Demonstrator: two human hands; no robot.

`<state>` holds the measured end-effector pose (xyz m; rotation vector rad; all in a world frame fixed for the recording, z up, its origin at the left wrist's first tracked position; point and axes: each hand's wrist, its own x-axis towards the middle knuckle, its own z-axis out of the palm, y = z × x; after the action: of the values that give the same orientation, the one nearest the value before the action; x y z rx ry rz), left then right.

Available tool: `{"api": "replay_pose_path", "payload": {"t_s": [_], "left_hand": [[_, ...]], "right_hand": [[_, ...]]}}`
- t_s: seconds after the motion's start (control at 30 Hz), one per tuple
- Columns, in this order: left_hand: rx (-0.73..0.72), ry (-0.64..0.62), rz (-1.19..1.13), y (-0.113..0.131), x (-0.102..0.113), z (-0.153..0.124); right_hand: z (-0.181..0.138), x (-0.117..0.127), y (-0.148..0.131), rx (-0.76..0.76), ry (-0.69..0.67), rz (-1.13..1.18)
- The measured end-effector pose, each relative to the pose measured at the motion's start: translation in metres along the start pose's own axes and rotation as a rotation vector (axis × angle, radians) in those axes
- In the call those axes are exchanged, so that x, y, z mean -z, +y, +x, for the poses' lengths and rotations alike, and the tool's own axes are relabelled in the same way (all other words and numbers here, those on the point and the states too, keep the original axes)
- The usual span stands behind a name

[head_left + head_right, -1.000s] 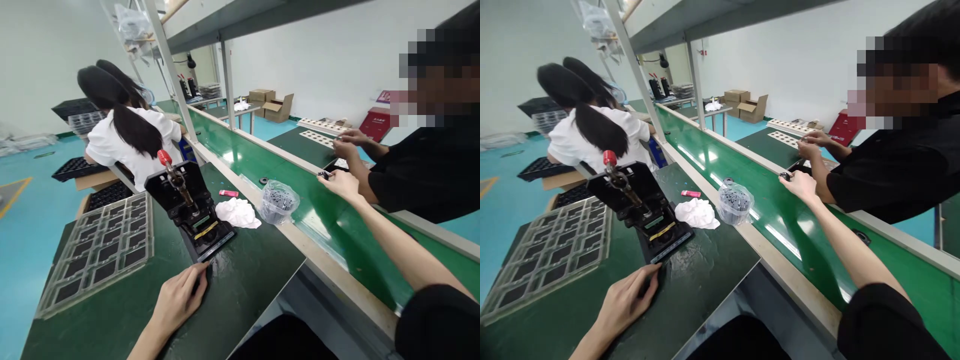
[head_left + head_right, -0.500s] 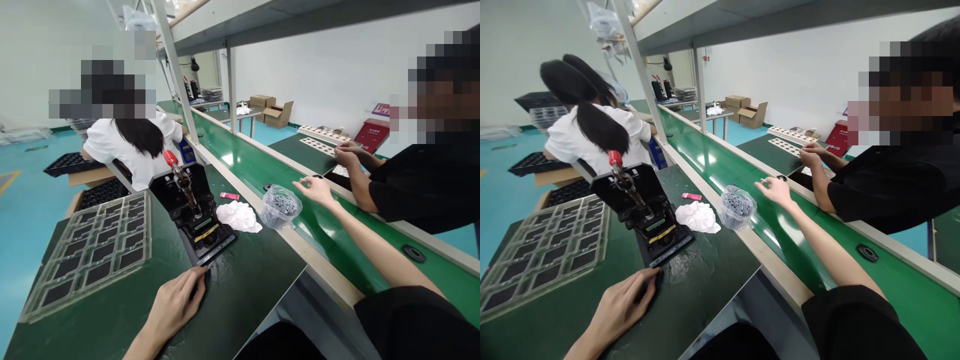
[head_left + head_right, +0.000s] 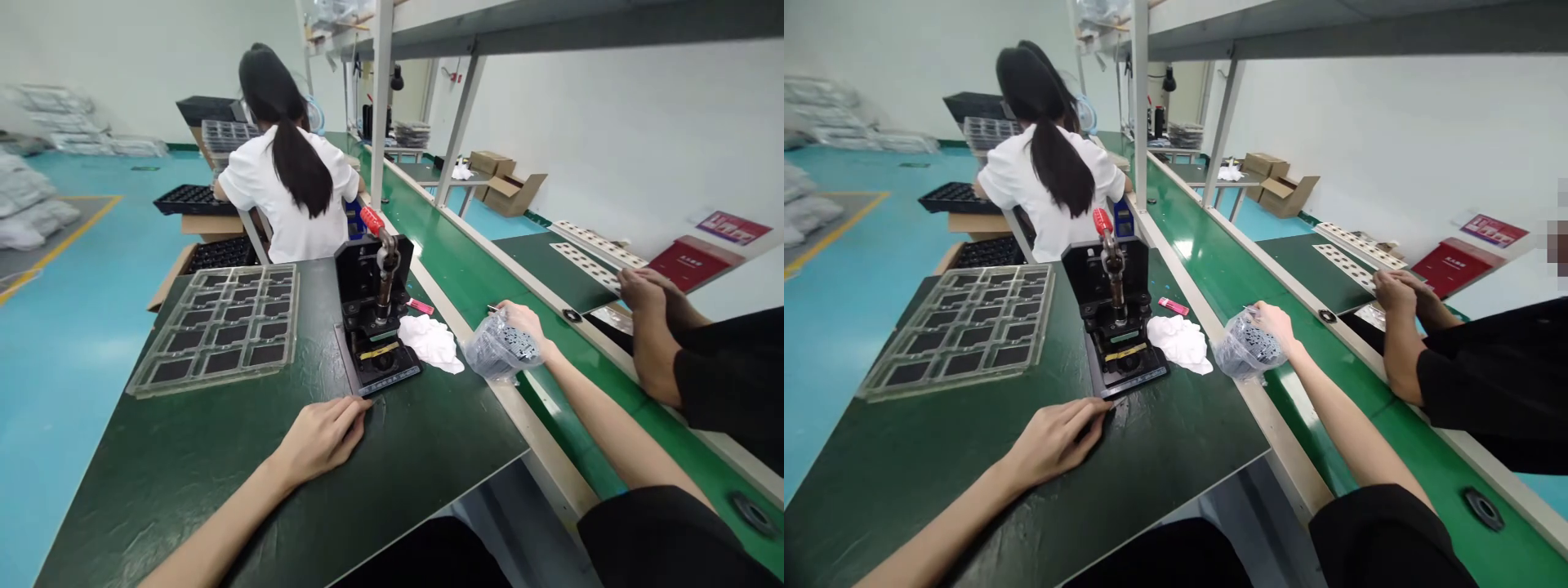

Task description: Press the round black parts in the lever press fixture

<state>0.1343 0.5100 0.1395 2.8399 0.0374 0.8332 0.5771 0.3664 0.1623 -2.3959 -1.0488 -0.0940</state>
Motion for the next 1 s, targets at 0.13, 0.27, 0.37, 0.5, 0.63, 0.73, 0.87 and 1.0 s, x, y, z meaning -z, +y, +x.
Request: {"api": "replay_pose_path", "payload": {"t_s": [0.13, 0.27, 0.37, 0.5, 0.63, 0.73, 0.87, 1.0], "left_hand": [[-0.003, -0.006, -0.001, -0.001, -0.001, -0.001], [-0.01, 0.001, -0.022, 0.002, -0.003, 0.001], [0.057, -0.004, -0.134, 0.011, -0.004, 0.003], [0.175, -0.063, -0.313, 0.026, -0.003, 0.007], [0.24, -0.153, -0.378, 0.032, 0.0, 0.009], [0.259, -0.195, -0.399, 0.03, -0.002, 0.007], [0.284, -0.219, -0.409, 0.028, -0.006, 0.003], [0.292, -0.241, -0.427, 0.028, -0.008, 0.002]], "right_hand": [[-0.021, 0.022, 0.0, -0.101, 0.244, 0.071], [-0.068, 0.057, -0.01, -0.174, 0.596, 0.151], [-0.128, 0.07, -0.035, -0.095, 0.674, 0.307], [-0.197, 0.043, -0.082, 0.032, -0.029, 0.581], [-0.207, 0.001, -0.118, 0.125, -0.591, 0.68], [-0.194, -0.016, -0.133, 0.218, -0.629, 0.617], [-0.183, -0.013, -0.14, 0.314, -0.466, 0.603], [-0.169, 0.006, -0.145, 0.373, -0.188, 0.69]]}}
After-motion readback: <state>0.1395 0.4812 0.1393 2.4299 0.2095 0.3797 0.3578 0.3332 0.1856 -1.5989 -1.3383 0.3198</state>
